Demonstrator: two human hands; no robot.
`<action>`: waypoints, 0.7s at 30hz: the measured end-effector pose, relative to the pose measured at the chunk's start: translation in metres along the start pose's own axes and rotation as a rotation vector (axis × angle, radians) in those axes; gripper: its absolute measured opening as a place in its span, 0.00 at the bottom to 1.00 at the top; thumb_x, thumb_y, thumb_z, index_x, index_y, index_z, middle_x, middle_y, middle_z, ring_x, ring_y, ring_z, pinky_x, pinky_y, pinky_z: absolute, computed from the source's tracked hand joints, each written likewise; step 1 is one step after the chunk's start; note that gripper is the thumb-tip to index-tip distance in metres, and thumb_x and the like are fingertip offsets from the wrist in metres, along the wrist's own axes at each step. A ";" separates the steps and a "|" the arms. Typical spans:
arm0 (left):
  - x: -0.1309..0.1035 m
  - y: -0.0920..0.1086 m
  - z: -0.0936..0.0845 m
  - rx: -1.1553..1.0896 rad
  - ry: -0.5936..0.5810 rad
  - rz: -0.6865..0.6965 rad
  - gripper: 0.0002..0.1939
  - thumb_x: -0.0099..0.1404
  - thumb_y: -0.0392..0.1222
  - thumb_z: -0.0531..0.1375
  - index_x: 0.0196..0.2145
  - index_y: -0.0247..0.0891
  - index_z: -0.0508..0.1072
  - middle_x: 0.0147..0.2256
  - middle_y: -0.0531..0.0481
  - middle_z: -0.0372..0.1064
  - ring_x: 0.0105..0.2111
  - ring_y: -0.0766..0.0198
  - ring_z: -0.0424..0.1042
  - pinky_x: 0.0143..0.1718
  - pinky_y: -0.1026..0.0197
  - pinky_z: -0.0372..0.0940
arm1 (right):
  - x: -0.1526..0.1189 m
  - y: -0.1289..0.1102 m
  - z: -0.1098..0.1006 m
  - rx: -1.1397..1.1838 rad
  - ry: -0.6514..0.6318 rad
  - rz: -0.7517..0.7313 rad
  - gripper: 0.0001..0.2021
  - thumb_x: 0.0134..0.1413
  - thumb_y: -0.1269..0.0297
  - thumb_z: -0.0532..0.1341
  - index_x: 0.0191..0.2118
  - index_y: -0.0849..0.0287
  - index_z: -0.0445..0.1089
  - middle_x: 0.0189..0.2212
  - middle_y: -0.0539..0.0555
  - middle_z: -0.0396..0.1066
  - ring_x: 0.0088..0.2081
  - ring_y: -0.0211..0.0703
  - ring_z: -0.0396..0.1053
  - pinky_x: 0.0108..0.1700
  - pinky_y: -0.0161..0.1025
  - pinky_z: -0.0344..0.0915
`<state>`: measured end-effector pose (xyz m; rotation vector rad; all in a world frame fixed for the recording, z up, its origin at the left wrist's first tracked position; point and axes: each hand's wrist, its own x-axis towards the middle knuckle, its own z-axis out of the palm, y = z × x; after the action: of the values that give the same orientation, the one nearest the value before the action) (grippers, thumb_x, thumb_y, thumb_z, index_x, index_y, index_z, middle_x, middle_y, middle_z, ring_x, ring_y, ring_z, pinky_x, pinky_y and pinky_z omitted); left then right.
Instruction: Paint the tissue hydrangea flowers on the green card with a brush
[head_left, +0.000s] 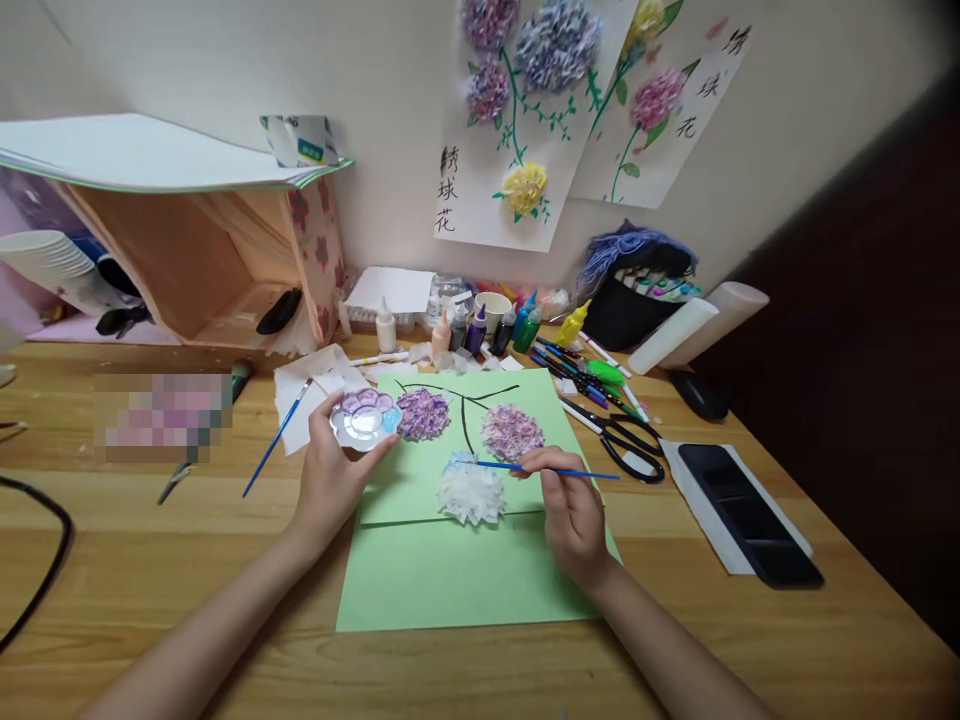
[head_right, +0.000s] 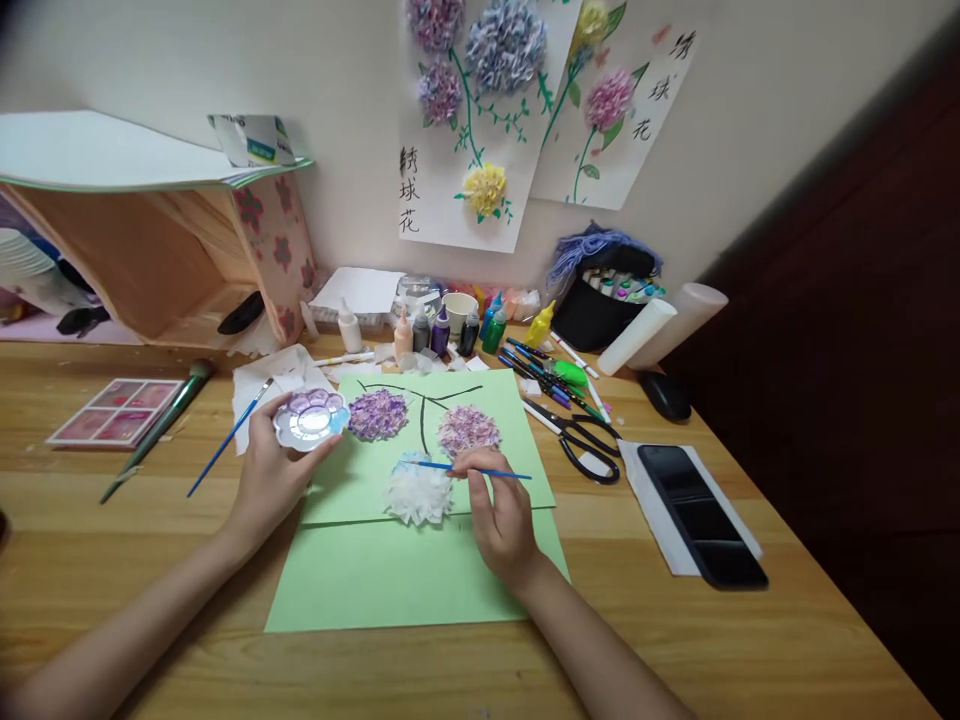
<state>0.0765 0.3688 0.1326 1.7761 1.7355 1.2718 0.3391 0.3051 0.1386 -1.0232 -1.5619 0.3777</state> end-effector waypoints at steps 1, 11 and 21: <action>0.001 -0.001 0.000 0.000 0.015 -0.008 0.40 0.56 0.56 0.67 0.59 0.37 0.56 0.57 0.37 0.61 0.59 0.46 0.64 0.58 0.45 0.63 | 0.000 0.000 0.000 -0.011 -0.008 -0.012 0.10 0.67 0.68 0.50 0.41 0.55 0.69 0.33 0.53 0.70 0.37 0.43 0.72 0.38 0.41 0.72; -0.013 0.009 0.004 -0.026 -0.279 0.020 0.41 0.56 0.56 0.67 0.60 0.42 0.53 0.59 0.40 0.60 0.58 0.48 0.66 0.56 0.48 0.64 | 0.000 -0.010 -0.001 -0.064 -0.096 -0.074 0.09 0.66 0.70 0.51 0.43 0.54 0.68 0.33 0.52 0.72 0.36 0.43 0.72 0.38 0.42 0.71; -0.011 0.011 0.003 0.060 -0.345 -0.008 0.42 0.54 0.59 0.67 0.59 0.43 0.55 0.58 0.41 0.64 0.47 0.49 0.73 0.45 0.51 0.67 | -0.004 -0.011 0.002 -0.065 -0.148 -0.068 0.09 0.65 0.72 0.53 0.44 0.54 0.68 0.35 0.51 0.74 0.37 0.39 0.73 0.40 0.37 0.71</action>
<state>0.0877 0.3575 0.1359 1.8877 1.5955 0.8544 0.3329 0.2963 0.1437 -1.0069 -1.7473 0.3645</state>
